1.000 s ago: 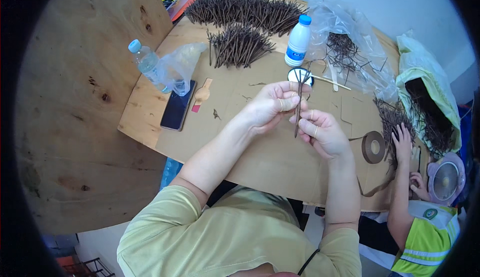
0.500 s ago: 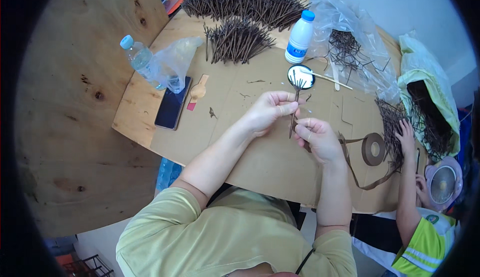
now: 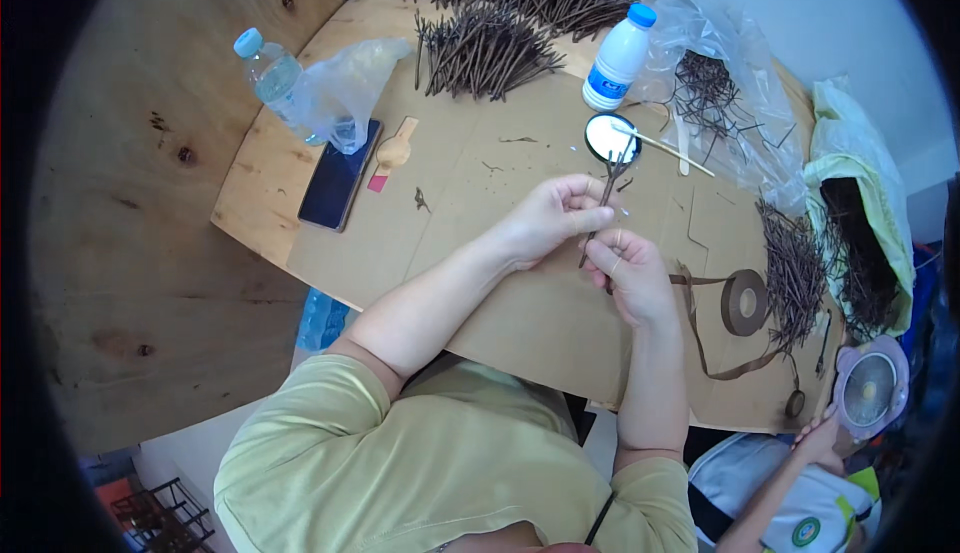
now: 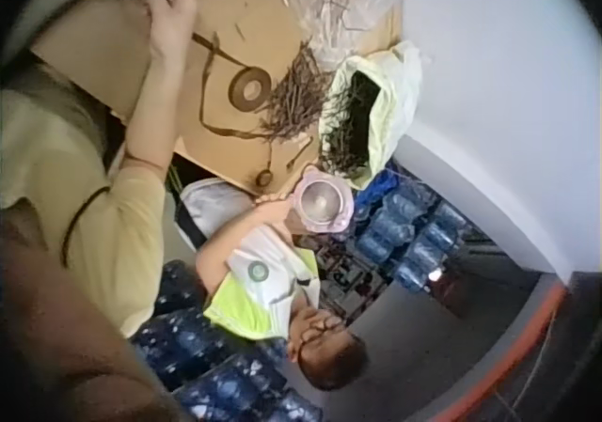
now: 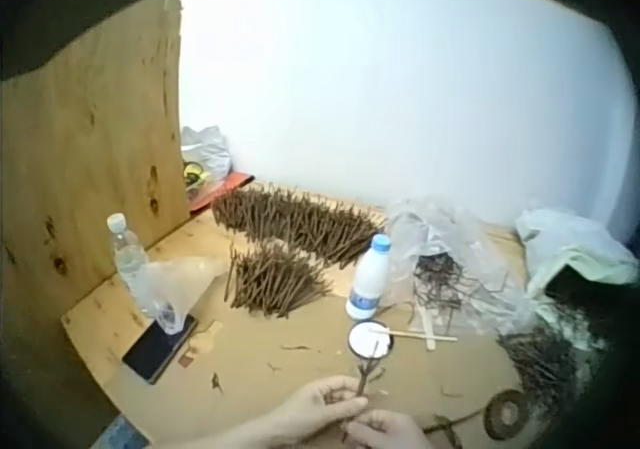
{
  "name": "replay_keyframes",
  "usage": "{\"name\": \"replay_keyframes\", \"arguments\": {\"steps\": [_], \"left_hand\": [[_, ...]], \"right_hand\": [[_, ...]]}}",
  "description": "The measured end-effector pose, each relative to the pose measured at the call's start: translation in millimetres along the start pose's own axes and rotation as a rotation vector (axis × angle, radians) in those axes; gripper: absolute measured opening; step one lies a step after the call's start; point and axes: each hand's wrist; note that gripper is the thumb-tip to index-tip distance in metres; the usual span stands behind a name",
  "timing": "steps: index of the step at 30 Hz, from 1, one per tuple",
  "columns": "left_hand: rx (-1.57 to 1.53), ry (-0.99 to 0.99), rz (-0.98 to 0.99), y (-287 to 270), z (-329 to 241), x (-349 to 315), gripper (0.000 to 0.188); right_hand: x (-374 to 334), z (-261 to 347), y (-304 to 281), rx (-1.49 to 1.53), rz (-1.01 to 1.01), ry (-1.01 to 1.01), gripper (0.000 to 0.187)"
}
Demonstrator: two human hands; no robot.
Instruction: The person picks up several small dark sticks, aligns them together by hand, and applies a white liquid from a bottle onto the bundle with a small wooden stick.
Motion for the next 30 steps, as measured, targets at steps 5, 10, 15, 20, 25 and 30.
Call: {"name": "replay_keyframes", "arguments": {"steps": [5,10,15,20,25,30], "left_hand": [[-0.149,-0.022,-0.024,-5,-3,-1,0.022],[-0.37,-0.015,0.047,-4,-1,-2,0.023],[-0.287,-0.034,-0.056,5,0,-2,0.019],[-0.079,-0.001,-0.034,0,2,0,0.022],[-0.258,-0.062,0.054,-3,1,-2,0.026],[-0.327,-0.024,0.057,-2,1,-1,0.024]], "right_hand": [[0,-2,-6,0.048,0.062,-0.012,0.012],[-2,2,-4,0.098,0.108,-0.029,0.01],[2,-5,-10,0.124,0.068,-0.041,0.009],[0,-1,-8,0.119,0.09,-0.017,0.011],[-3,2,-7,0.136,0.136,-0.005,0.012],[-1,-3,-11,0.137,0.133,-0.002,0.009]]}}
Point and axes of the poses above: each hand's wrist, its own x-axis towards the middle knuckle, its own y-axis out of the palm, z = x × y, and after that the axes turned 1 degree about -x, right-handed
